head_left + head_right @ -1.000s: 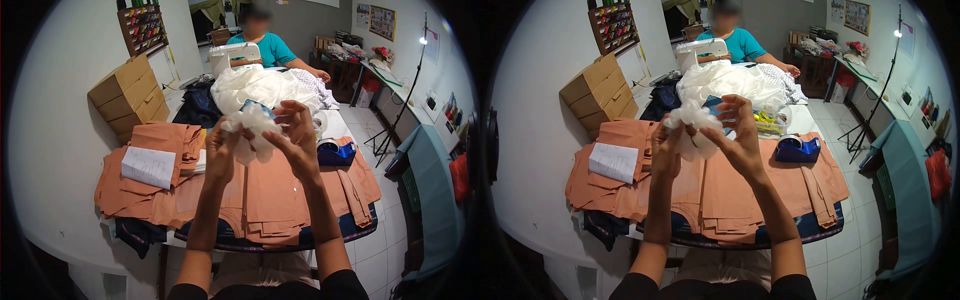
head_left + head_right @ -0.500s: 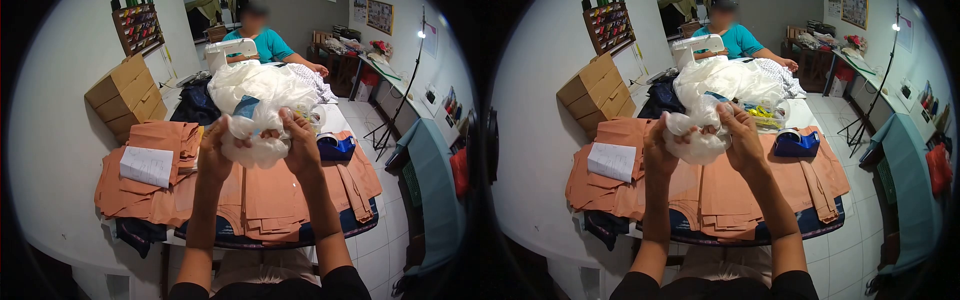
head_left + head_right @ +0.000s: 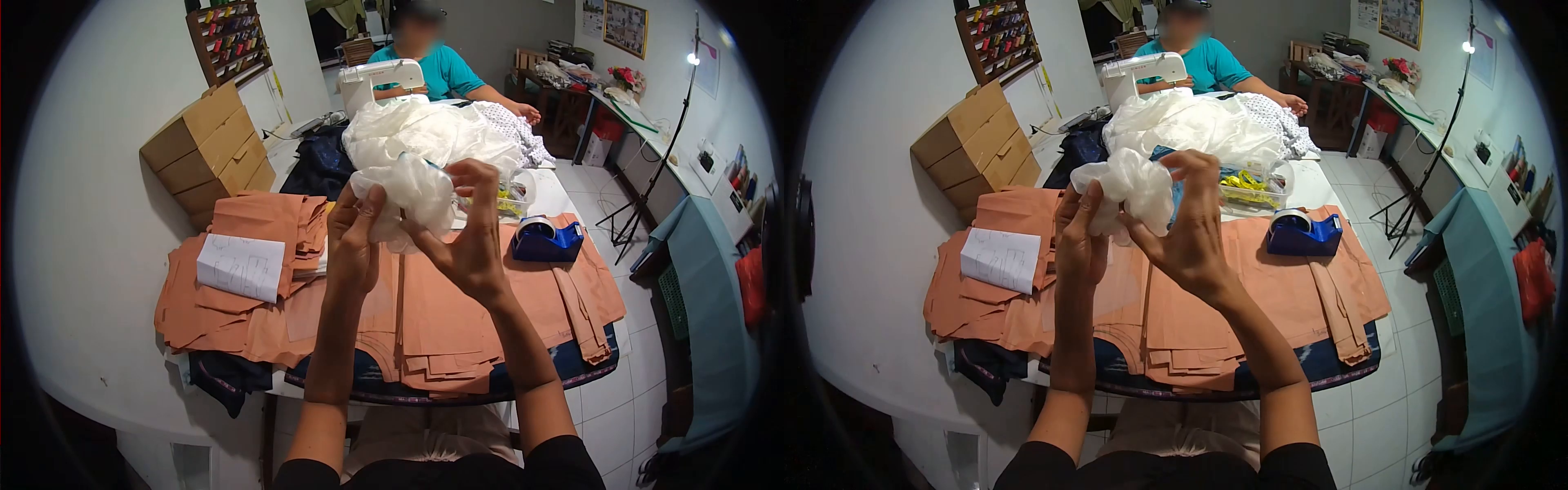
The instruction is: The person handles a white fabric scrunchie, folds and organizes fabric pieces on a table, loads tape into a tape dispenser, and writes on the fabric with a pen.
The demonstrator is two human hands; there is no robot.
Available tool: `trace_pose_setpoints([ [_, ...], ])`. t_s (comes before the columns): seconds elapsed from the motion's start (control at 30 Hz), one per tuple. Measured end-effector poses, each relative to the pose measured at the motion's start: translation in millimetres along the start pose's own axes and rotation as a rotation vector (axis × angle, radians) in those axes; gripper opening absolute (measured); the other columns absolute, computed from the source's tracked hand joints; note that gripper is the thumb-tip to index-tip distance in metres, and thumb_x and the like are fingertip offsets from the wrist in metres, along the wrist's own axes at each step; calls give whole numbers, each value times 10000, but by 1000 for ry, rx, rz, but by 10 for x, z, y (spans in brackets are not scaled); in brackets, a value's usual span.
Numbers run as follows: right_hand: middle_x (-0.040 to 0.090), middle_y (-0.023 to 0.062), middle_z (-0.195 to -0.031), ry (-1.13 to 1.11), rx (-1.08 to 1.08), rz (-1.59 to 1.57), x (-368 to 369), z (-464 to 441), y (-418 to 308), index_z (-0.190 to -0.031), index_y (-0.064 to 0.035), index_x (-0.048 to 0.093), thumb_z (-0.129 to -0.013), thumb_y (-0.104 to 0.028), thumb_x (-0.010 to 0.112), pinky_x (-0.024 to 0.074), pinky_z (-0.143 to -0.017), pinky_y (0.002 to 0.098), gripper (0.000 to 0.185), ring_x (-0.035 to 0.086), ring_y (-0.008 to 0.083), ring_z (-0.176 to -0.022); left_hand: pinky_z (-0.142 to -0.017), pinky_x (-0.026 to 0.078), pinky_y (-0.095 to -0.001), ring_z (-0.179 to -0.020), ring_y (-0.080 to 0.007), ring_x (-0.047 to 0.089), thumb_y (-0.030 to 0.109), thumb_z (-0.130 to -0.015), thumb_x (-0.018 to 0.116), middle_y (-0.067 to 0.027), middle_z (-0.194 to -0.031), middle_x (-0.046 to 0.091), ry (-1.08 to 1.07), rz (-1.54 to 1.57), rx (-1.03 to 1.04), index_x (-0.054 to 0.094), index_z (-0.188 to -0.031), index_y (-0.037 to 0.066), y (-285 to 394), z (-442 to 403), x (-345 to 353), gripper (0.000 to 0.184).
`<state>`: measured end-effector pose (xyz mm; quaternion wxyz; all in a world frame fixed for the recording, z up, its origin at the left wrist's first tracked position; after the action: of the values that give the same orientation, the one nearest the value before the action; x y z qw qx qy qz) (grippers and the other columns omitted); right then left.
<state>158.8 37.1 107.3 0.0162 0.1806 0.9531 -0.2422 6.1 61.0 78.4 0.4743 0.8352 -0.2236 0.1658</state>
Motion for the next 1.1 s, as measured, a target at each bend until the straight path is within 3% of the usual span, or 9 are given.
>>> trace_pose_setpoints([
  [0.23,580,71,-939,-178,-66,34,113,68,43,-1065,4,540,-778,-8,691,458,-771,309,325,577,203,-845,-618,536,-288,-749,-146,642,226,-942,562,-88,-970,653,-146,107,-68,590,-1095,27,-58,-4,-1,252],
  [0.37,612,63,-848,-328,269,-368,187,96,202,-1030,12,573,-877,-58,609,463,-744,288,172,592,172,-774,-578,506,-288,-670,-174,622,206,-948,531,-90,-931,617,-354,185,-193,553,-1104,49,-29,0,-46,222],
  [0.47,594,49,-778,-254,930,-1208,264,168,292,-1012,4,575,-956,-182,528,455,-681,260,199,559,120,-692,-569,503,-282,-670,-165,620,165,-921,551,-100,-930,601,-306,160,-197,516,-1133,45,98,17,59,246],
  [0.53,586,46,-760,-275,884,-1352,235,178,402,-1001,-1,571,-963,-207,515,451,-660,258,217,545,112,-667,-564,501,-279,-670,-161,619,144,-908,561,-104,-929,593,-283,149,-200,498,-1147,43,68,27,108,267],
  [0.6,570,39,-724,-320,780,-1642,219,164,445,-980,-10,563,-977,-259,488,443,-618,253,259,517,96,-616,-547,501,-266,-656,-143,613,107,-889,559,-116,-945,581,-261,-180,114,466,-1171,38,69,35,178,305],
  [0.8,520,14,-690,-251,923,-1379,175,163,460,-995,-19,531,-958,-239,518,432,-588,248,224,487,87,-603,-599,523,-231,-712,-114,612,70,-900,545,-90,-928,582,-209,-663,430,476,-1153,23,130,168,348,266],
  [0.9,527,34,-769,-370,864,-1360,192,141,343,-1024,-22,511,-906,-227,605,432,-592,242,254,504,102,-654,-581,502,-222,-779,-116,606,97,-921,544,-51,-852,564,-168,-443,-28,504,-1097,46,29,76,119,188],
  [1.03,503,78,-937,-282,628,-936,218,88,196,-1050,-27,484,-782,-177,730,443,-624,270,394,530,160,-748,-559,531,-246,-669,-111,610,149,-965,480,-46,-864,605,-142,31,-37,523,-1033,21,44,18,-69,151],
  [1.1,470,106,-1030,-218,184,-408,163,35,81,-1087,-27,464,-726,-136,755,454,-661,298,476,543,192,-813,-530,524,-255,-637,-109,601,156,-966,477,-51,-861,607,-60,-30,35,521,-1035,26,2,-12,-92,154],
])
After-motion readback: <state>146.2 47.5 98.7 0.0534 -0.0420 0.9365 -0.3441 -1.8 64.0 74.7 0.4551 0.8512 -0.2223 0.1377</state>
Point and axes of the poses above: each hand's wrist, its own z-axis away from the middle knuckle, its own x-axis out of the palm, y = z × x, the point moved 6 cm from there along -z, towards the middle knuckle
